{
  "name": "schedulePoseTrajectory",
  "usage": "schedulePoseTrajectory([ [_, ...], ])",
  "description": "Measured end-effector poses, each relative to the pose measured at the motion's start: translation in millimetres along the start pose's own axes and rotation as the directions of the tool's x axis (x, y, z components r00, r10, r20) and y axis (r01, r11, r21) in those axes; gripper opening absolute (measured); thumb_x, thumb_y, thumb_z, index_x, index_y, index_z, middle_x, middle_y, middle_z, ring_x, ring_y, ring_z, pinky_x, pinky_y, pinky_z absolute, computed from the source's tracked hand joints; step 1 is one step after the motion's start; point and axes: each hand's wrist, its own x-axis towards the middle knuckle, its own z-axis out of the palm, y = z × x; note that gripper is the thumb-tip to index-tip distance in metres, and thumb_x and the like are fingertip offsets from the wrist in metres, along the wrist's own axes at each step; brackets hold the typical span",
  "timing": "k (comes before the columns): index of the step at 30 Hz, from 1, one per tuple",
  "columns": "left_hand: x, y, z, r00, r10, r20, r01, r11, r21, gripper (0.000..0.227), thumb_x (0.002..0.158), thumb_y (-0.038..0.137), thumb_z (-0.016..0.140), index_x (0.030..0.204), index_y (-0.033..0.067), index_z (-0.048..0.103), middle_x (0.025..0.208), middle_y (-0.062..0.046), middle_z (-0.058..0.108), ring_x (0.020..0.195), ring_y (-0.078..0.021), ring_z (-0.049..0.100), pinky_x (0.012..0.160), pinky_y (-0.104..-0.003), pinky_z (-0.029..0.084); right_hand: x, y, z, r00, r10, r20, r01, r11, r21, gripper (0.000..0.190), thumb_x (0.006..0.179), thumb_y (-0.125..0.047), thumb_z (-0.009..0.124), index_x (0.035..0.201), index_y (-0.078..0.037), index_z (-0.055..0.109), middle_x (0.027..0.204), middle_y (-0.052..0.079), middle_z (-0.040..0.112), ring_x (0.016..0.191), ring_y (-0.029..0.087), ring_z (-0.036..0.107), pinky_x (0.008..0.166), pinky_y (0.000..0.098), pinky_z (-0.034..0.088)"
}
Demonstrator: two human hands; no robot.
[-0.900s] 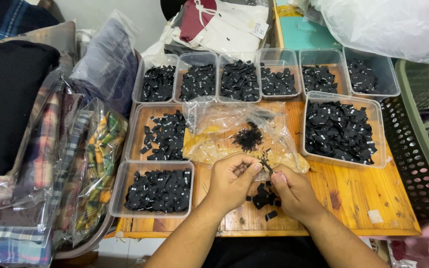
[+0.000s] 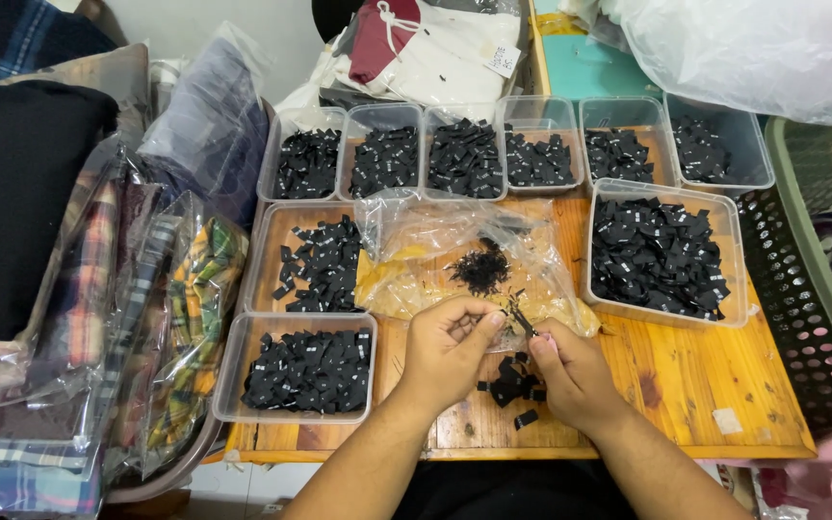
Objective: Assembling small black plastic clips using a handheld tool at a workstation.
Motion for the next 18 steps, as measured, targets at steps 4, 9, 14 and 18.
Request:
schedulePoseTrajectory([
  [4,2,-2,3,0.998,-0.066,-0.026,0.063,0.995,-0.080,0.015,0.093,0.006,0.072,0.106,0.0028,0.077,0.084,-0.009,0.077,0.075,-0.0131,0.074,0.073,-0.026,0.066,-2,3,0,1.000,0.018,-0.003,-0.018,1.000,0.006,0.030,0.104,-0.028,0.045,0.087,-0.011,0.062,0.065,-0.004,0.053,0.057,0.011,0.050,0.056,0.0277,0.043],
  [9,8,3,7,0.895,-0.446,-0.009,0.402,0.814,-0.419,0.023,0.098,-0.001,0.059,0.112,-0.0057,0.076,0.103,-0.021,0.079,0.081,-0.0229,0.073,0.068,-0.029,0.059,0,0,0,1.000,-0.003,-0.014,0.004,1.000,0.004,0.031,0.105,-0.025,0.044,0.079,-0.014,0.056,0.062,-0.005,0.050,0.054,0.010,0.047,0.053,0.0269,0.039],
  [14,10,-9,6,0.901,-0.434,0.012,0.360,0.730,-0.581,0.029,0.100,-0.001,0.049,0.116,-0.0161,0.068,0.101,-0.031,0.075,0.079,-0.0295,0.074,0.066,-0.031,0.060,0,3,2,1.000,-0.021,-0.018,0.021,1.000,0.007,0.031,0.105,-0.027,0.044,0.081,-0.013,0.058,0.063,-0.005,0.050,0.055,0.010,0.047,0.054,0.0263,0.040],
  [18,10,-10,5,0.910,-0.415,0.019,0.334,0.704,-0.627,0.029,0.100,0.000,0.046,0.114,-0.0156,0.065,0.100,-0.033,0.075,0.078,-0.0310,0.075,0.065,-0.032,0.060,2,-2,2,0.999,-0.048,-0.024,0.049,0.999,0.018,0.032,0.106,-0.026,0.043,0.078,-0.013,0.055,0.062,-0.004,0.051,0.053,0.010,0.048,0.052,0.0259,0.041],
])
